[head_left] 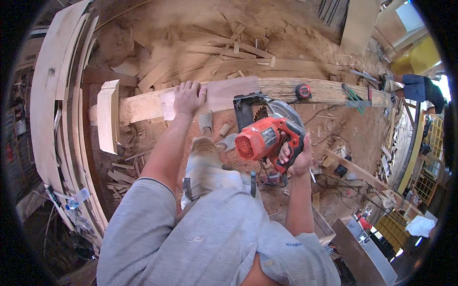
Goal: The person cuts a wooden board using a circular saw, turns and holds the cut wood pieces, and measures and marks them using a measuring tape, a square ruler, and a pencil.
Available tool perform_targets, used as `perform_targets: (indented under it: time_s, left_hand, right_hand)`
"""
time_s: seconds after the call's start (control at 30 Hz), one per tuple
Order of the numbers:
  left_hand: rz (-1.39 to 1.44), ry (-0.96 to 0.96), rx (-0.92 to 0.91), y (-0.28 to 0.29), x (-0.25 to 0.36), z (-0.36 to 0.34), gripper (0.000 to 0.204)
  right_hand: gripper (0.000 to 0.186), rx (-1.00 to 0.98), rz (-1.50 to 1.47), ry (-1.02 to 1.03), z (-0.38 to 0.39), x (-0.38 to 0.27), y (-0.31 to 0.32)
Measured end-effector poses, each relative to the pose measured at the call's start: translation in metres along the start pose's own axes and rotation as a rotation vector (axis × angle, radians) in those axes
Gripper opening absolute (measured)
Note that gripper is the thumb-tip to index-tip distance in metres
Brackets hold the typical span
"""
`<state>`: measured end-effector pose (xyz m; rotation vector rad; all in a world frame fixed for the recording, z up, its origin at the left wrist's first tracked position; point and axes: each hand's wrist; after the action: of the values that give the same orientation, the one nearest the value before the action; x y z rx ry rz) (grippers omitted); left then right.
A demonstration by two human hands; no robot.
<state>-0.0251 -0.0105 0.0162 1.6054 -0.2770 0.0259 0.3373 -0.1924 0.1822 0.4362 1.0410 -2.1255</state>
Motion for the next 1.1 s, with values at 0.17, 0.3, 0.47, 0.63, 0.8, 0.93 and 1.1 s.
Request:
perform_targets:
  time_s: [0.17,0.3,0.47,0.63,0.8,0.93,1.1]
  left_hand:
    - [0.007,-0.001,0.04,-0.003,-0.002,-0.002,0.034]
    - [0.0,-0.015,0.058,-0.005,-0.003,0.001,0.034]
    - [0.004,-0.002,0.028,-0.002,0.001,0.001,0.034]
    - [-0.019,-0.03,0.067,-0.007,-0.003,0.002,0.036]
    - [-0.014,-0.022,0.014,-0.002,-0.001,0.003,0.037]
    - [0.002,-0.025,0.018,0.001,0.001,0.003,0.037]
    - [0.024,0.003,0.003,0.002,0.001,0.002,0.037]
  right_hand:
    - [0.086,0.041,0.022,0.013,-0.005,-0.005,-0.01]
    - [0.087,0.038,0.076,0.037,-0.01,-0.007,-0.009]
    - [0.087,0.062,0.083,0.048,-0.01,-0.01,-0.013]
    - [0.086,0.078,0.007,0.016,-0.003,-0.006,-0.013]
    - [0.085,0.078,0.009,0.027,-0.008,-0.009,-0.019]
    - [0.084,0.066,0.021,0.035,-0.016,-0.012,-0.019]
    - [0.084,0.022,0.003,-0.014,-0.014,-0.012,-0.015]
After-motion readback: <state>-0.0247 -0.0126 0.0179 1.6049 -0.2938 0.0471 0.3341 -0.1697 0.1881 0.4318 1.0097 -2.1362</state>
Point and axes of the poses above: each hand's wrist, its own z-axis away from the middle knuckle, its own y-axis out of the back of the hand, x = y × z, and after that the axes turned 8 degrees about -z, right-handed
